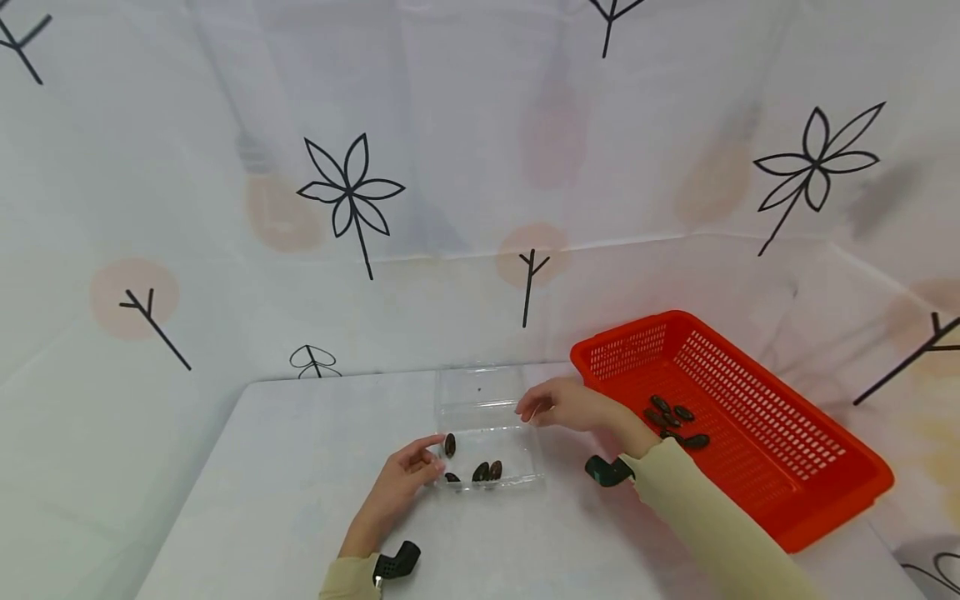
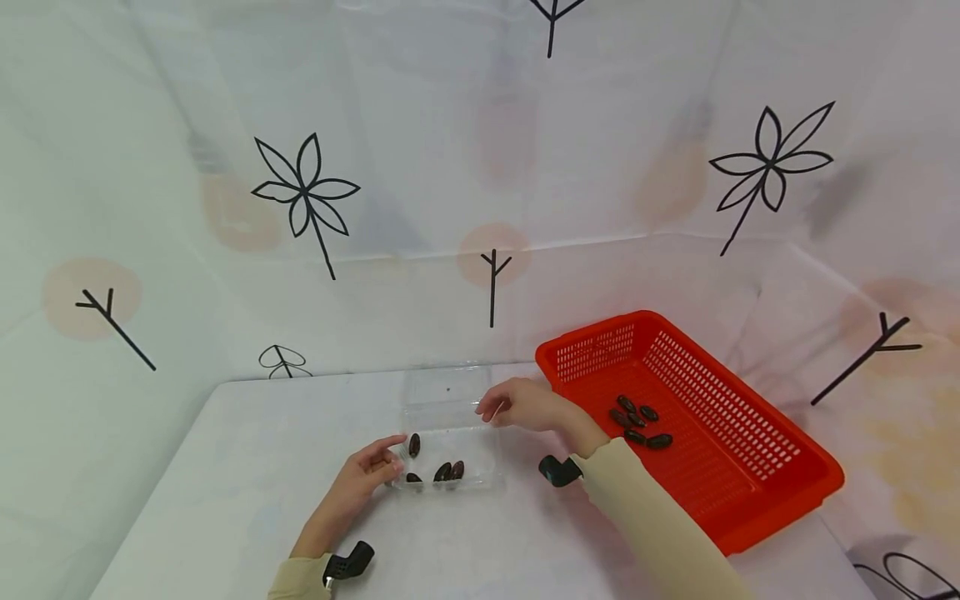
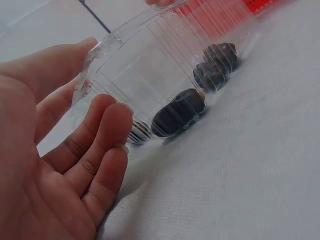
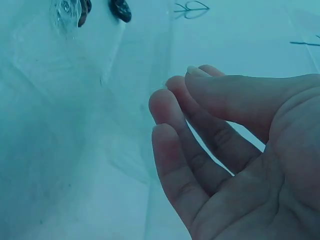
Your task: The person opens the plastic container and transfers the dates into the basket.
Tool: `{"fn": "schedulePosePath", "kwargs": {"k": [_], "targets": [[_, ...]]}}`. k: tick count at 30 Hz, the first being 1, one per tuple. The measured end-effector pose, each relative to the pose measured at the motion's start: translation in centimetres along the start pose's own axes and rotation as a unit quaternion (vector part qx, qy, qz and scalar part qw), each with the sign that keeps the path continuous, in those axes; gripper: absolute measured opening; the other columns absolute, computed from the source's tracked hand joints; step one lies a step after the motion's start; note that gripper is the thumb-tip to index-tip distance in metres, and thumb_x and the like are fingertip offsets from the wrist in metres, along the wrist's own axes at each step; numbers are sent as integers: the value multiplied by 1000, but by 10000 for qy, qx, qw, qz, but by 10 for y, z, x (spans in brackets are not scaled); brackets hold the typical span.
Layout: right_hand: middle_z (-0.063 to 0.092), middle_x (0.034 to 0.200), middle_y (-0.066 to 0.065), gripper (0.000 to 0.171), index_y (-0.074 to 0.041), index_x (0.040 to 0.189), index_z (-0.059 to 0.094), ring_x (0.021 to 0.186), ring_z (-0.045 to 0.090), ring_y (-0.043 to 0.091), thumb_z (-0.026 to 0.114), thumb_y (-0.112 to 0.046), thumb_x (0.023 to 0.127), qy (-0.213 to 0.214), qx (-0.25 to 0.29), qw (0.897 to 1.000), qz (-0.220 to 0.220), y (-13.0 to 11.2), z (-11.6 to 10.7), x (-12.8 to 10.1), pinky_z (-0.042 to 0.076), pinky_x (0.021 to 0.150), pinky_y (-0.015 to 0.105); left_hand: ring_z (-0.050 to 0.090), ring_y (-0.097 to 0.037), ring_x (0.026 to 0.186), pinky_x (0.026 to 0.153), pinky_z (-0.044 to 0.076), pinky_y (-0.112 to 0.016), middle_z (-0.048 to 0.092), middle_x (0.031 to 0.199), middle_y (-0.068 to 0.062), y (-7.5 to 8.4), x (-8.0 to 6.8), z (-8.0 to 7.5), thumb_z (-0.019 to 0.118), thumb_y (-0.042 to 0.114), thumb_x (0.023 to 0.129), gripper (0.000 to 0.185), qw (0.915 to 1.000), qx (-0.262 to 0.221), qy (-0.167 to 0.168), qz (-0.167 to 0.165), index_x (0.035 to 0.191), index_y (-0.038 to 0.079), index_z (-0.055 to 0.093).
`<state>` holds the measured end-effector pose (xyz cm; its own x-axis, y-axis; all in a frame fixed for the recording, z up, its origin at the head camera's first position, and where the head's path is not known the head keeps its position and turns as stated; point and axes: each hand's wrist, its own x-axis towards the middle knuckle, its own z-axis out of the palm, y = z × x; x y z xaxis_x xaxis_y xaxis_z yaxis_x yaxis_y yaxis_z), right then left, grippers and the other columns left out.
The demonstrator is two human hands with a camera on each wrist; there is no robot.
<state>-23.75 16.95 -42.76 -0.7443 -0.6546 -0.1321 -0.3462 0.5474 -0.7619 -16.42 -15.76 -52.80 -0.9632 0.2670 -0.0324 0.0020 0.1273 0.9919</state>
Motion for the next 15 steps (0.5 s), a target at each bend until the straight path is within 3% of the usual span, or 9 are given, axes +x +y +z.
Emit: {"fn": "schedulePosePath", "kwargs": {"k": [9, 15], "targets": [[70, 108, 12, 22, -5, 116, 71, 97, 62, 18, 64, -3, 95, -356, 319, 9988, 123, -7, 26, 26, 52, 89, 38, 58, -10, 78, 73, 49, -24, 59, 94, -5, -6, 3, 0, 69, 5, 93, 47, 9999, -49, -1, 152, 137, -2, 55], [71, 104, 9, 19, -4, 109, 73, 93, 63, 16, 63, 0, 94, -741, 145, 9971, 63, -12, 37, 40, 52, 85, 33, 58, -10, 77, 73, 48, -23, 59, 92, -5, -5, 2, 0, 69, 3, 92, 46, 9998, -28, 56, 176, 136, -1, 57]]}}
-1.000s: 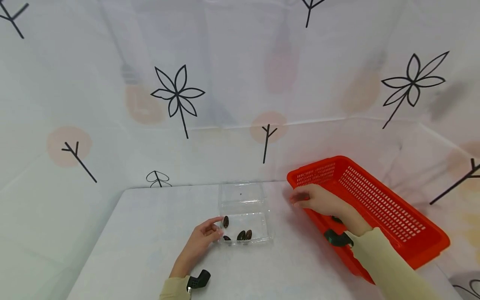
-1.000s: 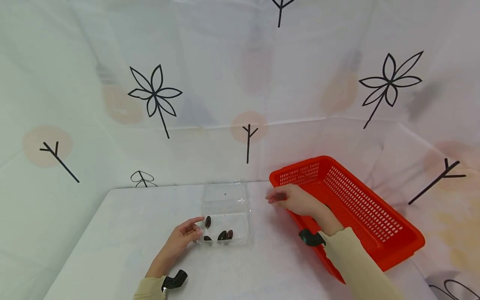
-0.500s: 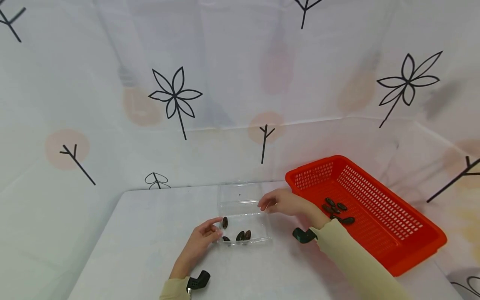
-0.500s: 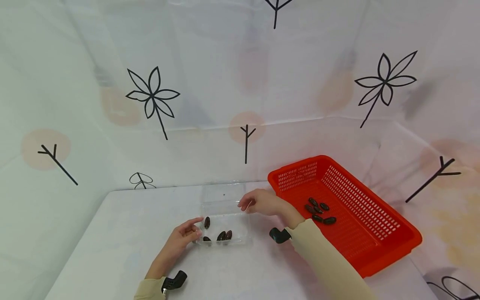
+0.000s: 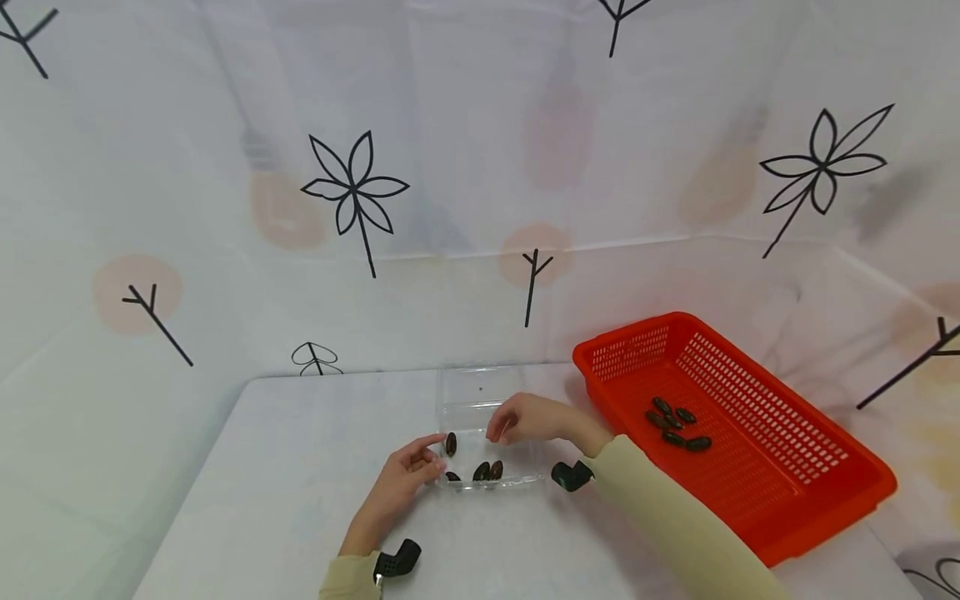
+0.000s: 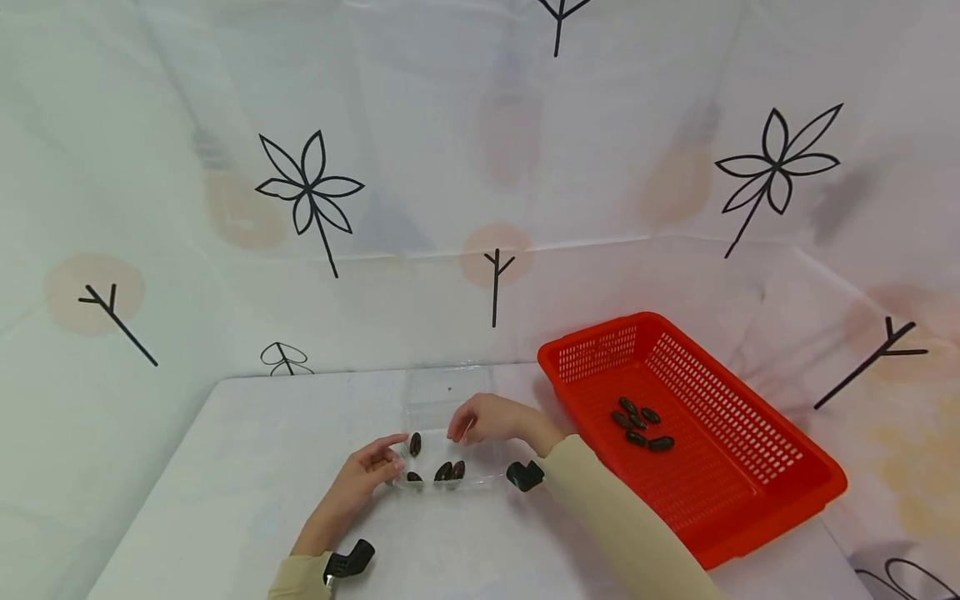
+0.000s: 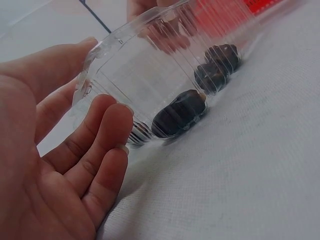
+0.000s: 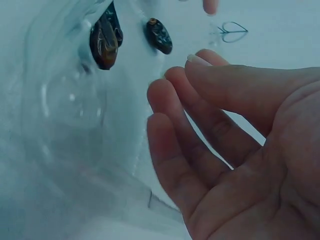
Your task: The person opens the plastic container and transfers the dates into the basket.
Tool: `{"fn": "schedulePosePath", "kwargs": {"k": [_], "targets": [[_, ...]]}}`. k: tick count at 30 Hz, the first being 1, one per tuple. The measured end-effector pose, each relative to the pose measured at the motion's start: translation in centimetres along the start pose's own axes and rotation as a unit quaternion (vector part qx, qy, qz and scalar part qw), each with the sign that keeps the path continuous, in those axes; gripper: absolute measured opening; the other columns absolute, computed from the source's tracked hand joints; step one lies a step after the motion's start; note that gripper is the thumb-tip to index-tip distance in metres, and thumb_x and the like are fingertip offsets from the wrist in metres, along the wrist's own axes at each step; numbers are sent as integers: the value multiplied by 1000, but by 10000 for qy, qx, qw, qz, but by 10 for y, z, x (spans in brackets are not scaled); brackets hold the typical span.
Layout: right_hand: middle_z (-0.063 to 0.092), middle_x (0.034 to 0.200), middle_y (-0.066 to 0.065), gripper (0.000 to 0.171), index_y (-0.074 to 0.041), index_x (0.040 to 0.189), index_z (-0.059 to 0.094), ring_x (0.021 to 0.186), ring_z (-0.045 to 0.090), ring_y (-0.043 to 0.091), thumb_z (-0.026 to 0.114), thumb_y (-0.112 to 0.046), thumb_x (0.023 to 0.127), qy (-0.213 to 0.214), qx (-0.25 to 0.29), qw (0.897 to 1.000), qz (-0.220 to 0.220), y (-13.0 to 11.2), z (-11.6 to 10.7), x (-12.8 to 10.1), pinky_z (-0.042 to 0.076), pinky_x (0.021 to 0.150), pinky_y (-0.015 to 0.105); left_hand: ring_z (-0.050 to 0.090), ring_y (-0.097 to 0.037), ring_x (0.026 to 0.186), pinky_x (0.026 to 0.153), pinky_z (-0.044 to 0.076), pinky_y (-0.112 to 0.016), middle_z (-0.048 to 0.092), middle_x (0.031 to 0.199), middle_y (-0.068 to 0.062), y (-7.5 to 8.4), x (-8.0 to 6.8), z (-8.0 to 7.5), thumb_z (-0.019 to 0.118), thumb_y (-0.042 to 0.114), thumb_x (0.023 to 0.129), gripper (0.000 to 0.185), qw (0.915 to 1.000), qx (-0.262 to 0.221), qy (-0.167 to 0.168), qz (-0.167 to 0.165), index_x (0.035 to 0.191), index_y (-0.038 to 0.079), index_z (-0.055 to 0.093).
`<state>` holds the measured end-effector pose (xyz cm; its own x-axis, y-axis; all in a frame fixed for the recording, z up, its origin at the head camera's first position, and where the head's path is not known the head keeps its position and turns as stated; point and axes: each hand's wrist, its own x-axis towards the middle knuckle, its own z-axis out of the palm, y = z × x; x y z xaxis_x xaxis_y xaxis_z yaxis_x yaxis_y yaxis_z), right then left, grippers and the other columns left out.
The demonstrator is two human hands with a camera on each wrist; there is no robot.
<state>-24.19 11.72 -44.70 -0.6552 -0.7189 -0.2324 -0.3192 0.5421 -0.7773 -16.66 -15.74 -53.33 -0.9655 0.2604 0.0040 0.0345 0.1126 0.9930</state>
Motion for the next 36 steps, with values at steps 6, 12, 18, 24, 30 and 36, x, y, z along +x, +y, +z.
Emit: {"fn": "schedulePosePath", "kwargs": {"k": [6, 12, 18, 24, 30, 36], "targets": [[71, 98, 3, 19, -4, 106, 74, 87, 62, 14, 64, 2, 91, -477, -21, 9987, 186, -3, 7, 13, 52, 77, 31, 57, -10, 76, 71, 48, -23, 58, 92, -5, 0, 0, 0, 71, 5, 92, 45, 10000, 77, 35, -21, 135, 0, 58], [68, 90, -3, 19, -13, 96, 75, 81, 59, 15, 68, 2, 86, -774, -351, 9952, 480, -3, 12, 19, 50, 72, 31, 59, -9, 76, 71, 48, -23, 58, 92, -6, -1, 0, 1, 71, 4, 91, 46, 10000, 27, 38, -28, 135, -1, 59], [66, 85, -4, 26, -19, 90, 73, 82, 58, 12, 75, 5, 80, -1062, -756, 9894, 641, -2, 16, 24, 49, 77, 29, 59, -9, 75, 71, 48, -23, 58, 92, -6, 0, 0, 0, 71, 5, 91, 47, 10000, 0, -29, 23, 136, -1, 58], [64, 78, -2, 26, -14, 85, 72, 73, 54, 11, 77, 10, 77, -1193, -881, 9857, 798, -9, 19, 26, 46, 69, 26, 59, -9, 75, 71, 48, -23, 59, 91, -7, -2, 1, -1, 71, 4, 91, 46, 9999, 58, -13, 116, 135, -2, 58], [61, 74, -3, 24, -13, 82, 71, 70, 51, 10, 78, 9, 77, -1302, -975, 9833, 822, -8, 19, 28, 43, 65, 23, 59, -9, 75, 70, 48, -23, 59, 91, -6, -2, 1, -1, 70, 4, 92, 45, 10000, 15, 2, 90, 134, -1, 58], [62, 74, -5, 21, -13, 85, 73, 68, 51, 9, 75, 7, 80, -1358, -954, 9829, 794, -7, 15, 28, 42, 63, 23, 60, -10, 75, 71, 48, -23, 59, 91, -7, -2, 1, -1, 71, 3, 91, 46, 10000, -55, -23, 25, 134, -2, 58]]}}
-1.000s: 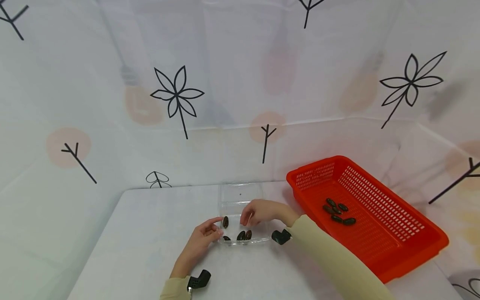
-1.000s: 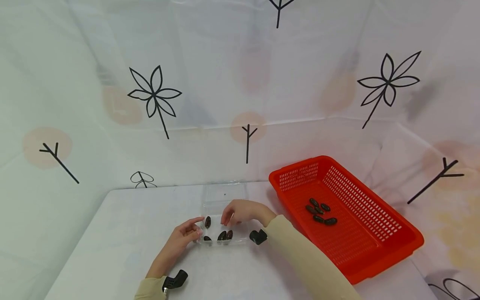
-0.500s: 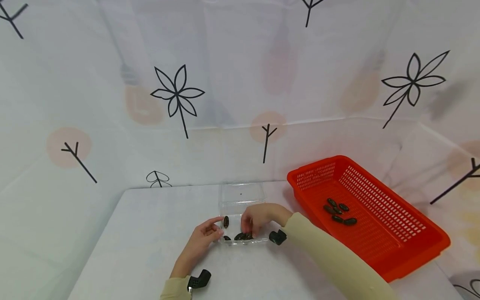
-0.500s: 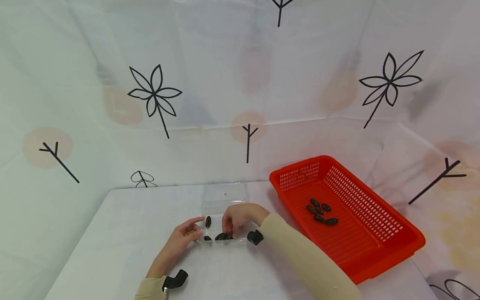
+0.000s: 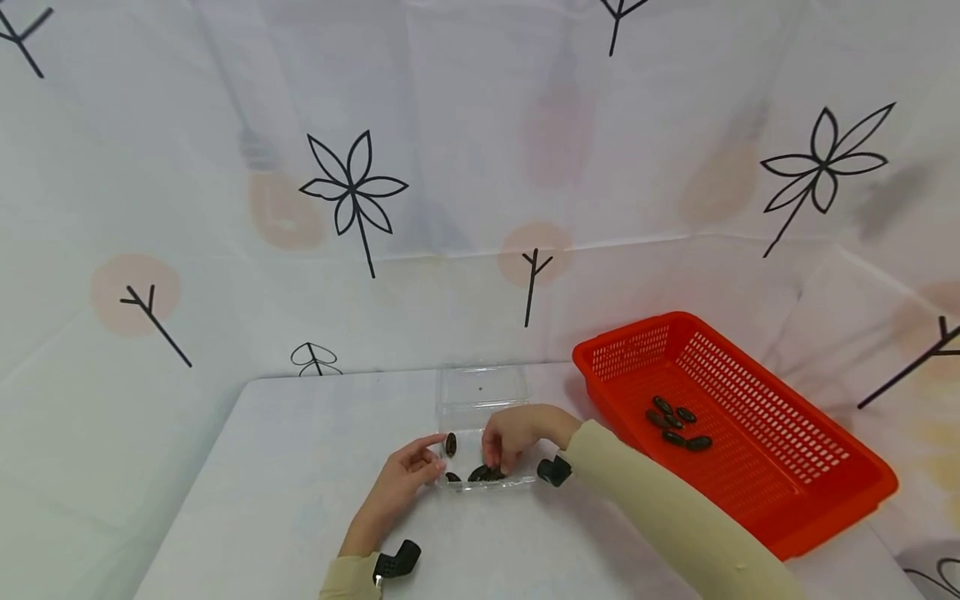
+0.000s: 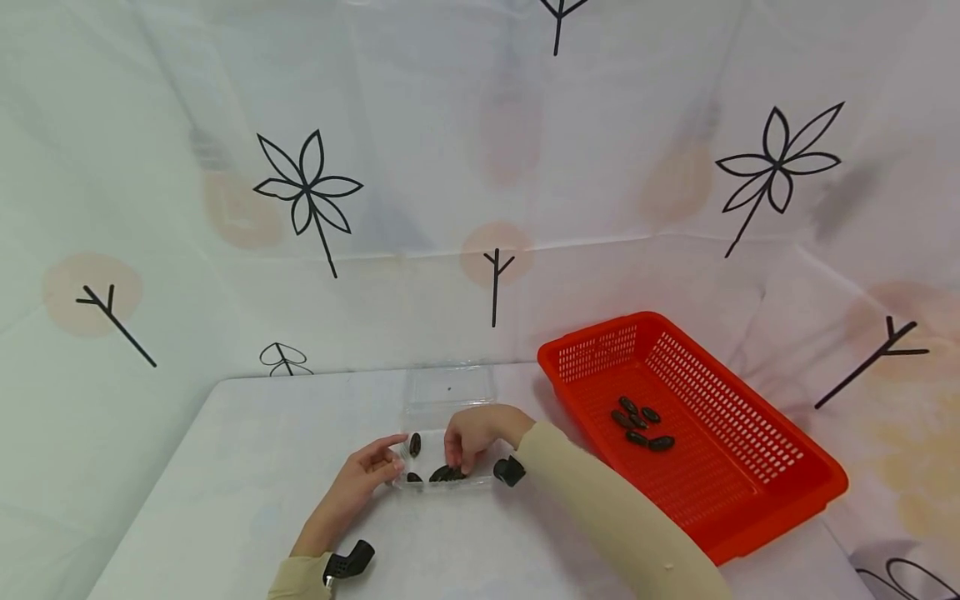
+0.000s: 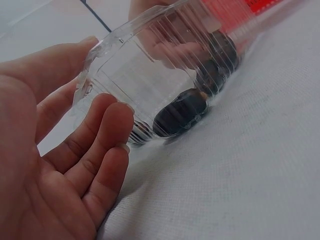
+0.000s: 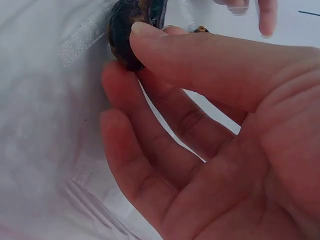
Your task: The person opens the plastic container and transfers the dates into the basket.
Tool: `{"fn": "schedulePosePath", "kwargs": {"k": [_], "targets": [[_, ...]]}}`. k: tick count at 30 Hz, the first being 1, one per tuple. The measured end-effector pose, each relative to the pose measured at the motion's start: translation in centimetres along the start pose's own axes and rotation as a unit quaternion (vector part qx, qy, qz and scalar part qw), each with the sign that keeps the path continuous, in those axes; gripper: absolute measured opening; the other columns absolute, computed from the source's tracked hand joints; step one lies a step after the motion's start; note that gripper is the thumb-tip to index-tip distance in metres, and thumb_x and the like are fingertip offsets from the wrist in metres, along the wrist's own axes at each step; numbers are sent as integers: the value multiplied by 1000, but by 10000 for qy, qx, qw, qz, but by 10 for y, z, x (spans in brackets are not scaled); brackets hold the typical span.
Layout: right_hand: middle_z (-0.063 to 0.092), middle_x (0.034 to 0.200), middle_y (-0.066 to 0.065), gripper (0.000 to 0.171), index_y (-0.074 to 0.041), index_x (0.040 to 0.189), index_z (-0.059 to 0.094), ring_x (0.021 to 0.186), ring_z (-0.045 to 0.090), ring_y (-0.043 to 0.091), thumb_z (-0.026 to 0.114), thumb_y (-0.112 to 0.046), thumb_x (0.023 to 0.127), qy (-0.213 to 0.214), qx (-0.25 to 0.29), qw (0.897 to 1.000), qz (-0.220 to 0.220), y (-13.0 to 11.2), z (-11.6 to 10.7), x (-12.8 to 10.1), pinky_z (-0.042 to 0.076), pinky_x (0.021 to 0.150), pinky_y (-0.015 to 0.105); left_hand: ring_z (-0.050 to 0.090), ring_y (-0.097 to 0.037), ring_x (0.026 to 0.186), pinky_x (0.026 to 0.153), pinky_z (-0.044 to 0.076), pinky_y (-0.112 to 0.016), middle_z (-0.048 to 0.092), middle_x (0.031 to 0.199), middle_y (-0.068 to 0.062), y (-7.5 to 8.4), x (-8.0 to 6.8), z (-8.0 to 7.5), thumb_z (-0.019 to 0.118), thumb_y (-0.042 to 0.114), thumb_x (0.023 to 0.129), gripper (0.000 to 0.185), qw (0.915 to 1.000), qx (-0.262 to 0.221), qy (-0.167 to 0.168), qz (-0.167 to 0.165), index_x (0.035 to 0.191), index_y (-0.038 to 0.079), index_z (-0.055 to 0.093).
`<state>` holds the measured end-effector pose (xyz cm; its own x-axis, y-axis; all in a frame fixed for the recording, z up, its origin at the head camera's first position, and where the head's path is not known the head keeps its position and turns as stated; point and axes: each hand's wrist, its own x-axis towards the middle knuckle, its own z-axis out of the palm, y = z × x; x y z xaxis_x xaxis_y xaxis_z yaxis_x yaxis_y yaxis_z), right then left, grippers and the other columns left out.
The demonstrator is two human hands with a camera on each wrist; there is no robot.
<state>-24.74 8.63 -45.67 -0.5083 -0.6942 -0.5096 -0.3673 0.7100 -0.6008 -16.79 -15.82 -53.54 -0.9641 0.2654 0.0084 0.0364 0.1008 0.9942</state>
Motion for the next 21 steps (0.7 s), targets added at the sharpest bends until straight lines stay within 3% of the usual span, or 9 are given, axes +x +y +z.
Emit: {"fn": "schedulePosePath", "kwargs": {"k": [11, 21], "targets": [[66, 82, -3, 25, -18, 91, 78, 76, 57, 12, 67, 3, 85, 337, 224, 9990, -172, 2, -7, -11, 49, 68, 28, 60, -10, 76, 71, 49, -23, 58, 92, -8, 4, -1, 0, 71, 4, 91, 47, 10000, 43, -2, 8, 135, -3, 57], [71, 86, -6, 23, -12, 95, 79, 77, 60, 12, 65, 4, 87, 756, 361, 9954, -471, 5, -13, -27, 50, 71, 29, 59, -10, 75, 70, 48, -23, 58, 93, -6, 3, -1, 1, 69, 3, 93, 47, 10000, -18, -20, -63, 137, -3, 55]]}}
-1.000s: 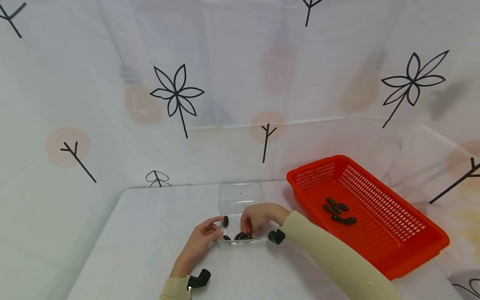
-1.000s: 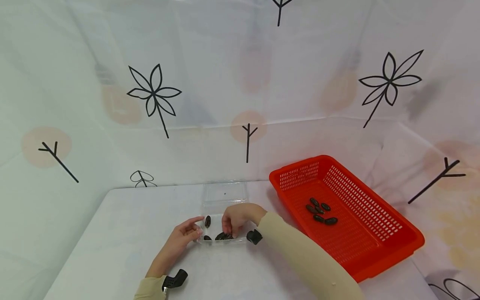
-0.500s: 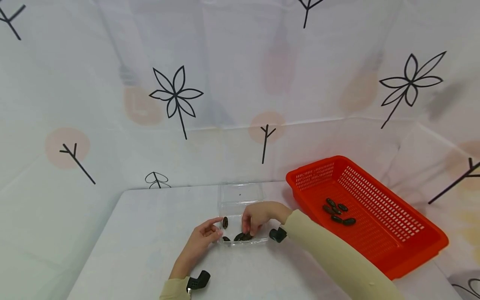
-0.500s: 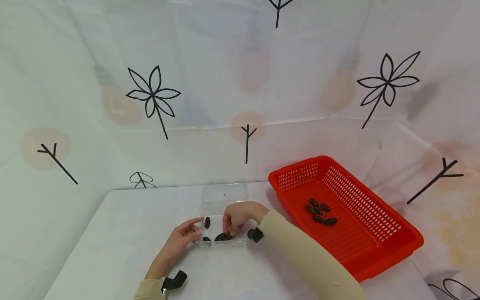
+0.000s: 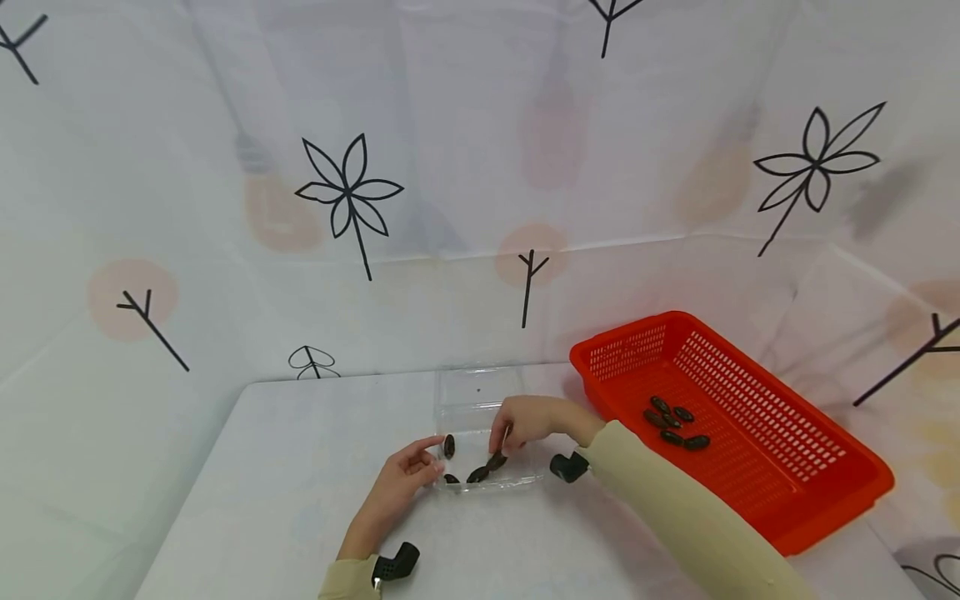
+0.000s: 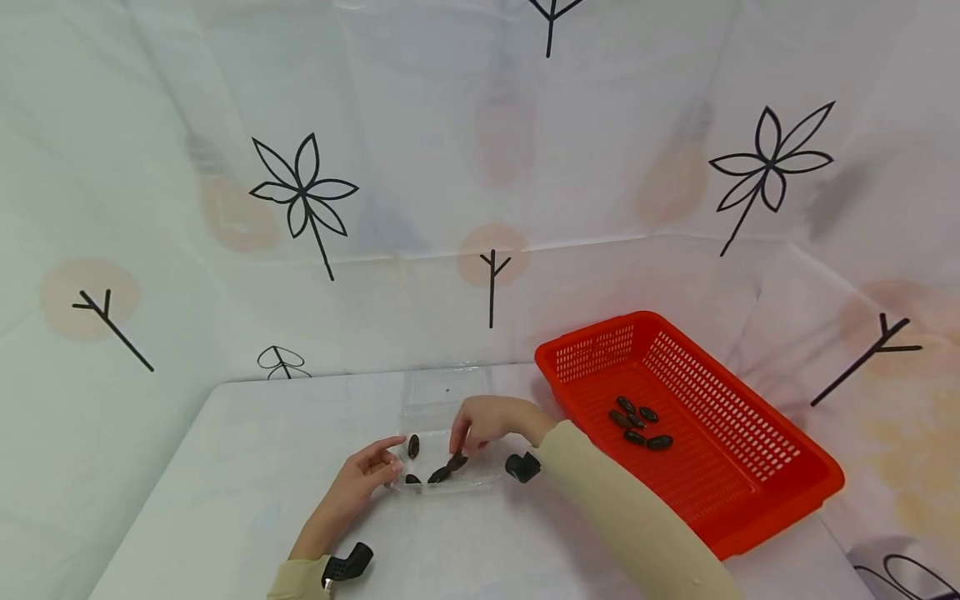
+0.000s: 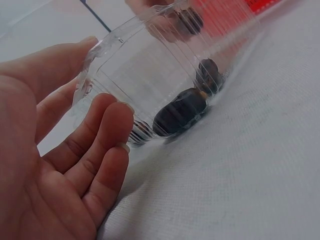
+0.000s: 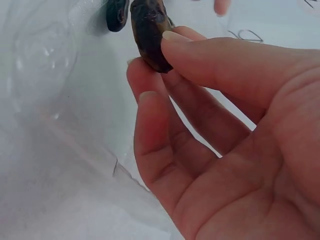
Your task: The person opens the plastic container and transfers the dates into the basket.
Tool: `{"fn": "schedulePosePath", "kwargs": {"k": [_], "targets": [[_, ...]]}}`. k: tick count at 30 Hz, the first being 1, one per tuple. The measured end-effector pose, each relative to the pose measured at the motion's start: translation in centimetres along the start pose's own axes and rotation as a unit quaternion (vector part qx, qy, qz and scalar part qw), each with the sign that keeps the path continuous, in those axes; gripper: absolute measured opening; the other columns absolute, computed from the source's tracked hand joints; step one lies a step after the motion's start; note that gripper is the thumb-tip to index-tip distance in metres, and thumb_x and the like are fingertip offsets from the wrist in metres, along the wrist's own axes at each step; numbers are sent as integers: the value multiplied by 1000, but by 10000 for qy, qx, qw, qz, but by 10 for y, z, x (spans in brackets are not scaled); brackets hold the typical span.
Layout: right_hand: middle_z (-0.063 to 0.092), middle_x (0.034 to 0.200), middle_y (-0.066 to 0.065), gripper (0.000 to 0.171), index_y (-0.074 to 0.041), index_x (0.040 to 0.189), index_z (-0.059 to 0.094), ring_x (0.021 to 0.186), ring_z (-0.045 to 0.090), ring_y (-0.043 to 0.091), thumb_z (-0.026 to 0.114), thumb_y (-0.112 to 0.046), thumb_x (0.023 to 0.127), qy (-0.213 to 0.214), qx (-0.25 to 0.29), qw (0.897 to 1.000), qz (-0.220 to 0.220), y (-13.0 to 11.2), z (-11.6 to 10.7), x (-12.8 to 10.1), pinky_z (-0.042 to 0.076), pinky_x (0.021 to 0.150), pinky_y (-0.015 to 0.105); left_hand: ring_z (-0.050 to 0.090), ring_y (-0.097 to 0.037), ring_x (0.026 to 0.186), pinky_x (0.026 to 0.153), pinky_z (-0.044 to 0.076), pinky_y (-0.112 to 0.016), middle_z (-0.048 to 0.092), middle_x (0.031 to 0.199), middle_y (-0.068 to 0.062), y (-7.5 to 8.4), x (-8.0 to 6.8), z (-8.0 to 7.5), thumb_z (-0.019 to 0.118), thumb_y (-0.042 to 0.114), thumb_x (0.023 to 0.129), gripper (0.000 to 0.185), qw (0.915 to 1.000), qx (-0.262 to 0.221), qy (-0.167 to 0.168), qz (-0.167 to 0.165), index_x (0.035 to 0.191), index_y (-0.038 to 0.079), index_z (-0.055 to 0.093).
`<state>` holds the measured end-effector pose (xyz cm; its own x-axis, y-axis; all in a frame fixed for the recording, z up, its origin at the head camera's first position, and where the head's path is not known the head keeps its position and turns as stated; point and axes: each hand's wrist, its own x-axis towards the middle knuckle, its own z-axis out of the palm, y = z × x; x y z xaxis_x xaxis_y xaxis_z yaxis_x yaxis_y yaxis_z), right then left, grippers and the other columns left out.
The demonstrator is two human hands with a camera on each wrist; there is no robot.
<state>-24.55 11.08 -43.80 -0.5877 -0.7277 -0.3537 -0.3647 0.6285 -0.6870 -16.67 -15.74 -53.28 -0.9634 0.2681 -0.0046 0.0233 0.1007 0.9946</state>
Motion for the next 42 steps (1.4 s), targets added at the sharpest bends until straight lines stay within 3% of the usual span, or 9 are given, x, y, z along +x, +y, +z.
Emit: {"fn": "schedulePosePath", "kwargs": {"k": [12, 17, 24, 38, 42], "targets": [[71, 92, -5, 17, -12, 104, 78, 87, 63, 18, 66, -5, 92, 906, 574, 9941, -147, 12, -7, -23, 51, 80, 36, 59, -10, 76, 71, 48, -23, 58, 93, -6, -3, -1, 0, 70, 4, 92, 48, 10000, 32, 10, 45, 137, -1, 56], [71, 97, -2, 17, -11, 107, 76, 89, 64, 20, 66, -8, 94, 1327, 733, 9882, -197, 18, -17, -47, 51, 82, 37, 59, -10, 76, 72, 49, -24, 59, 93, -5, -3, -1, 2, 69, 5, 93, 48, 10000, 32, -15, 52, 138, -1, 55], [71, 97, -3, 17, -17, 105, 76, 89, 61, 22, 66, -10, 94, 1866, 726, 9797, 139, 28, -26, -83, 49, 78, 40, 59, -10, 76, 71, 48, -24, 59, 94, -7, -2, -2, -1, 70, 5, 92, 47, 9999, 103, 30, 16, 137, -1, 56], [72, 94, -3, 18, -21, 109, 76, 90, 60, 26, 70, -14, 93, 2597, 668, 9620, 517, 50, -29, -149, 49, 74, 36, 59, -9, 77, 72, 49, -24, 59, 93, -5, -3, 0, -1, 70, 7, 93, 45, 9998, 171, -14, 98, 135, -1, 58], [72, 98, 1, 19, -16, 111, 76, 89, 61, 27, 69, -13, 94, 2836, 892, 9537, 445, 61, -30, -165, 51, 72, 33, 58, -10, 77, 72, 49, -24, 58, 93, -6, -2, 0, -2, 70, 7, 93, 46, 9997, 215, -20, 75, 136, -1, 57]]}}
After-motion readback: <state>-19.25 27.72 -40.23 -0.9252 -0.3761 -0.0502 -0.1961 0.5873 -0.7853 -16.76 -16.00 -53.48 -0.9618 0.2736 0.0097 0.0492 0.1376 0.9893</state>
